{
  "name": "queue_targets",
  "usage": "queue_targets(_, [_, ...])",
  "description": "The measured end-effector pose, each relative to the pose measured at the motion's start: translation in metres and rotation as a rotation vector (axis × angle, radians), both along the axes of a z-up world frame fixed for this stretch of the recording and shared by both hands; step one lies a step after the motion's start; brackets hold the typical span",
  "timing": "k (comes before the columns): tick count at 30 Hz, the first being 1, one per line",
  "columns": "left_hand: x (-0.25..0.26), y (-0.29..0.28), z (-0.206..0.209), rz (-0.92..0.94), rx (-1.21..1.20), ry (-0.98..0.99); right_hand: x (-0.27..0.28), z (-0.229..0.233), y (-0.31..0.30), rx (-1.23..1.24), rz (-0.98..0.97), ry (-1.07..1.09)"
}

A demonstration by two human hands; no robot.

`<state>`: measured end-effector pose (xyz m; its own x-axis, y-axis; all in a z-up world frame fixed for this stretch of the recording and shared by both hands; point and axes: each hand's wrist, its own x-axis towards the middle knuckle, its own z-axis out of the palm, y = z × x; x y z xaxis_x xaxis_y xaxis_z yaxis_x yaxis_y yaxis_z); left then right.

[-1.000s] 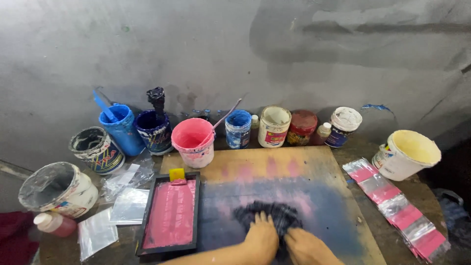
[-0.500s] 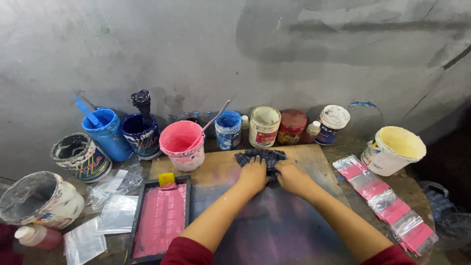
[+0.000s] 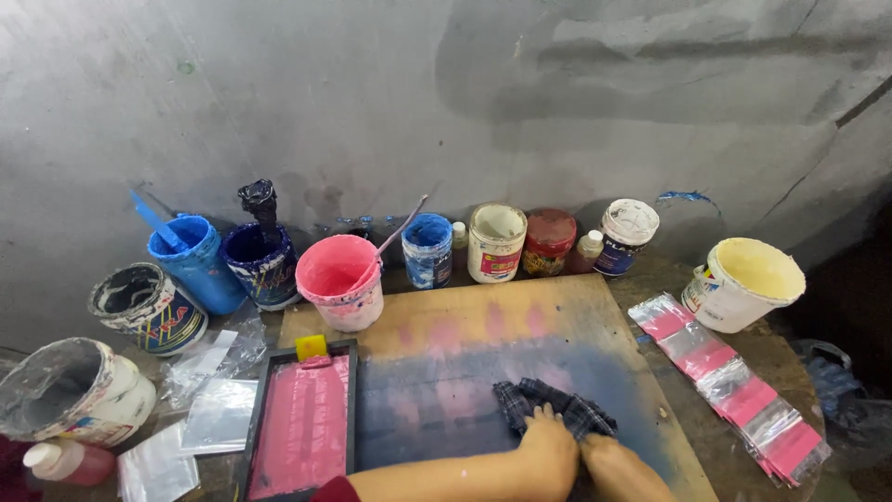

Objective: The person wipes a wooden board with a dark cloth, then places a clear plastic sheet on it. They then use a yellow squeegee to spread pink ink evenly across a screen printing frame.

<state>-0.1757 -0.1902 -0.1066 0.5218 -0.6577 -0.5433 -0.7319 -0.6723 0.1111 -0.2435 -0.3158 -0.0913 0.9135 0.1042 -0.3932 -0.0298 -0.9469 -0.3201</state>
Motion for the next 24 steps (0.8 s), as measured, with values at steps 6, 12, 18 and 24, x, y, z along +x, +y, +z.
queue_targets(6, [0.062, 0.009, 0.05, 0.041, -0.33, -0.253, 0.06, 0.002, -0.02, -0.037, 0.081, -0.518])
queue_targets(12, [0.155, -0.012, 0.024, 0.11, -0.503, -0.337, 0.17, 0.0, -0.051, -0.168, 0.065, -0.406])
queue_targets(18, [0.185, -0.016, 0.013, 0.203, -0.518, -0.292, 0.201, 0.024, -0.043, -0.197, 0.026, -0.528])
queue_targets(24, [0.136, -0.002, 0.018, 0.274, -0.514, -0.596, 0.177, -0.019, -0.052, -0.08, 0.351, -0.779])
